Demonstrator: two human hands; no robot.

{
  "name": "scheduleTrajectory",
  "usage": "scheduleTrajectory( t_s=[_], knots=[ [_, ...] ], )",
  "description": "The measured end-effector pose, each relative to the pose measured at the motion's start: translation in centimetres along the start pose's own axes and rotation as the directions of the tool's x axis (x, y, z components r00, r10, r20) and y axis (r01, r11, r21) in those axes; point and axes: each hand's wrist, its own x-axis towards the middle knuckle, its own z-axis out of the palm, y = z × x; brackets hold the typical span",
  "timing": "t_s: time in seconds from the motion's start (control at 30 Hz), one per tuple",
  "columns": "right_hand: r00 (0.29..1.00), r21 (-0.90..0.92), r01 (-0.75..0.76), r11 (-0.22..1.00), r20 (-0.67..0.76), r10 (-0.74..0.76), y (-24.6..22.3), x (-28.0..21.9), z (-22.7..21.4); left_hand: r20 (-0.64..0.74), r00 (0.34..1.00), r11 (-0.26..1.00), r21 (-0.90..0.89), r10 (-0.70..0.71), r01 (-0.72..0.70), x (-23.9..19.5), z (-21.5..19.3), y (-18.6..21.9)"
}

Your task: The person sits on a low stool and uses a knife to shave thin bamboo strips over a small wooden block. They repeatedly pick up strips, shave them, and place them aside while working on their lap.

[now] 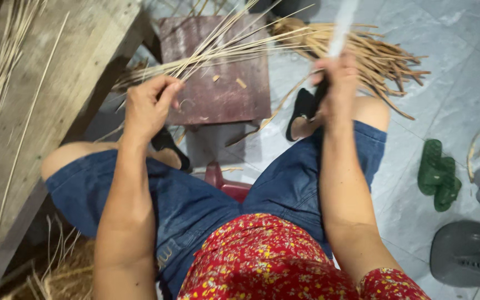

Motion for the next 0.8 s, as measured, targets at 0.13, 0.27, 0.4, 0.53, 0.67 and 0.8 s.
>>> scheduleTrajectory(
  t_s=[0.13, 0.27, 0.4, 0.53, 0.67, 0.8],
  knots=[
    [0.907, -0.039, -0.326, 0.945, 0.268, 0.324, 1.2, -3.5, 5.6, 0.073, 0.997, 0.998, -0.050, 0.038, -0.034, 0.1, 3.0, 0.7],
    [0.791, 0.008, -0.361, 0.933, 0.532, 0.302, 1.4, -5.4, 9.5, 0.164, 0.984, 0.998, -0.017, 0.065, -0.063, 0.0, 5.3, 1.5],
    [0.817, -0.019, -0.392, 0.920, 0.453, 0.357, 1.1, -4.9, 9.7, 0.195, 0.980, 0.999, -0.030, 0.029, -0.024, 0.2, 5.3, 1.4],
    [0.909, 0.050, -0.327, 0.944, 0.290, 0.299, 0.9, -2.9, 7.4, 0.182, 0.980, 0.995, 0.047, 0.077, -0.087, 0.3, 4.0, 0.6],
    [0.973, 0.119, -0.191, 0.974, 0.153, 0.172, 1.2, -1.1, 4.0, 0.148, 0.979, 0.983, 0.097, 0.141, -0.157, 0.2, 2.5, 0.0],
    [0.994, 0.239, -0.106, 0.965, 0.019, 0.105, 1.2, 0.6, -0.2, 0.049, 0.995, 0.982, 0.169, 0.082, -0.089, 0.1, 0.9, -0.1]
  ],
)
